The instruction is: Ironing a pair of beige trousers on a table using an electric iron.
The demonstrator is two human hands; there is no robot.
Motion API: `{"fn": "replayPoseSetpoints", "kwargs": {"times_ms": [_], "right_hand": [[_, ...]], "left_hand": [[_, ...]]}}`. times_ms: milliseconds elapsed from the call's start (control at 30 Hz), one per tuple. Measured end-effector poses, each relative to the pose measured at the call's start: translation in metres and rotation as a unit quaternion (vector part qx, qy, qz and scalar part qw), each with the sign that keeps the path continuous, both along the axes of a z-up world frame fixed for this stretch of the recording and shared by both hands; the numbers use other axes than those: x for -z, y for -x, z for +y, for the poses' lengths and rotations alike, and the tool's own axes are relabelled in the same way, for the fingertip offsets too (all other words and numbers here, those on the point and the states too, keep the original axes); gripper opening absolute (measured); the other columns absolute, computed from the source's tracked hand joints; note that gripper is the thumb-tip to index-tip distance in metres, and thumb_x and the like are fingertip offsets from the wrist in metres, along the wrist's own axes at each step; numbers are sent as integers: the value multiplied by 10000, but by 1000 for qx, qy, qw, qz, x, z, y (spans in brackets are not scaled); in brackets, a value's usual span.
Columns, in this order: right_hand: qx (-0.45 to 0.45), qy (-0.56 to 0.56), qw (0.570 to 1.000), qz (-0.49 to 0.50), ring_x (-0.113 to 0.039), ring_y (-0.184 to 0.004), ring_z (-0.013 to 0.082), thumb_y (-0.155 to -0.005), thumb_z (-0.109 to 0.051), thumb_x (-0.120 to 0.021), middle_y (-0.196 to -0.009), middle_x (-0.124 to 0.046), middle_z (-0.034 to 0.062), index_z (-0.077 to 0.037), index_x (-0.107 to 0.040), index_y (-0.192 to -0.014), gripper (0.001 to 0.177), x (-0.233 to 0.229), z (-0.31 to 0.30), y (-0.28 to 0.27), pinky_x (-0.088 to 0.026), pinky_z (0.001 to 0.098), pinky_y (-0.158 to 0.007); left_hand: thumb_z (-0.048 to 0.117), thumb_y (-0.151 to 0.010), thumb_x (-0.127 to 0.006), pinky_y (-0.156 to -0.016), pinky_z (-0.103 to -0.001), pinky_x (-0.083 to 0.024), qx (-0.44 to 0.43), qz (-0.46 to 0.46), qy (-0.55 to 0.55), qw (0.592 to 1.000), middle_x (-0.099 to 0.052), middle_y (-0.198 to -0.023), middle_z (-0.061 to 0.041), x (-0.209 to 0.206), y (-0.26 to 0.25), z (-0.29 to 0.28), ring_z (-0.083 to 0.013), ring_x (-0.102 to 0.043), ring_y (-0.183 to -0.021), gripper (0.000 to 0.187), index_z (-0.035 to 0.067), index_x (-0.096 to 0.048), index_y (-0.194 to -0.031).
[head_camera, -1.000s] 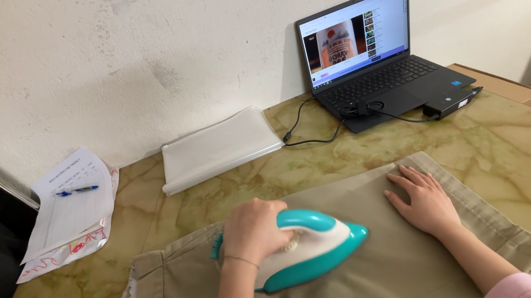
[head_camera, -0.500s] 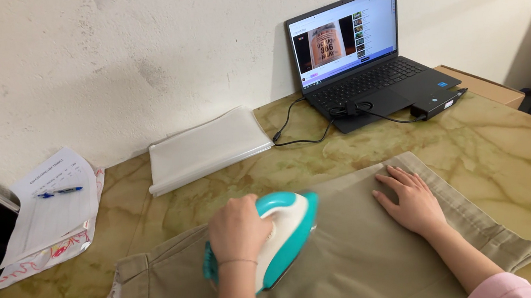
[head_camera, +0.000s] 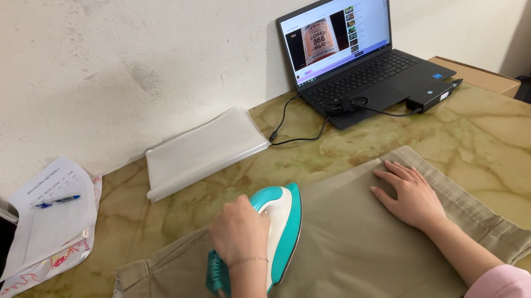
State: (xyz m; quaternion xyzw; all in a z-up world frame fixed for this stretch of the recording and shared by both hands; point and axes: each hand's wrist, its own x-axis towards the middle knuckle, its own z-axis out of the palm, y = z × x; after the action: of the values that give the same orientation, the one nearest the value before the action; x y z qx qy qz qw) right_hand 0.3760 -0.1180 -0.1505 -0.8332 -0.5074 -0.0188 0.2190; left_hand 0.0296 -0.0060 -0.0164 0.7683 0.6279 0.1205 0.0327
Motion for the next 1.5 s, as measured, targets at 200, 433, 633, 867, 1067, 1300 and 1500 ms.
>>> {"fn": "replayPoseSetpoints", "kwargs": {"times_ms": [200,433,633,867,1067,1300,1500], "right_hand": [[0,-4,1000,-1,-436,-1598,226,-989,-585,-613,-1664,-531,13,-357,-651,-1475,538,3,0,-1,-306,492,-1351],[0,-5,1000,-11,-443,-1596,225,-980,-589,-618,-1663,-537,15,-367,-654,-1475,543,10,3,-8,-312,502,-1350],[-9,-19,1000,-12,-468,-1577,265,-979,-596,-626,-1640,-562,44,-352,-670,-1464,545,10,3,-8,-330,526,-1335],[-13,-12,1000,-9,-460,-1582,258,-972,-582,-632,-1647,-550,32,-364,-660,-1470,544,8,1,-7,-326,525,-1336],[-4,-12,1000,-8,-457,-1583,256,-978,-569,-633,-1648,-549,32,-360,-663,-1466,531,4,1,-7,-324,524,-1336],[-15,-25,999,-13,-471,-1575,291,-980,-557,-642,-1639,-564,74,-322,-676,-1468,543,3,-1,-2,-330,545,-1326],[-25,-29,999,-10,-464,-1578,300,-986,-584,-643,-1640,-561,89,-304,-682,-1467,558,8,-1,-8,-326,567,-1316]], "left_hand": [[400,-765,-794,-828,-480,-626,157,-3,19,987,-791,-855,-88,-37,13,-23,-372,-799,-926,292,178,-813,-953],[378,-760,-772,-915,-515,-626,206,17,49,977,-822,-963,-131,-55,3,-39,-403,-786,-1040,328,180,-836,-1013],[439,-820,-779,-827,-486,-650,18,-26,-7,999,-797,-867,-92,17,-23,1,-349,-806,-907,339,138,-808,-973],[430,-807,-776,-880,-521,-629,209,-25,18,977,-814,-911,-115,-42,2,-32,-411,-795,-978,396,144,-830,-1076],[404,-754,-755,-873,-525,-629,298,39,31,953,-825,-924,-114,-28,-14,-25,-412,-791,-994,297,218,-832,-972],[449,-794,-772,-756,-537,-650,155,-19,-63,986,-782,-809,-124,20,-51,18,-400,-800,-882,348,123,-809,-911],[397,-731,-787,-820,-527,-647,333,16,-52,941,-822,-877,-121,-28,-32,-17,-408,-804,-939,318,176,-840,-954]]}}
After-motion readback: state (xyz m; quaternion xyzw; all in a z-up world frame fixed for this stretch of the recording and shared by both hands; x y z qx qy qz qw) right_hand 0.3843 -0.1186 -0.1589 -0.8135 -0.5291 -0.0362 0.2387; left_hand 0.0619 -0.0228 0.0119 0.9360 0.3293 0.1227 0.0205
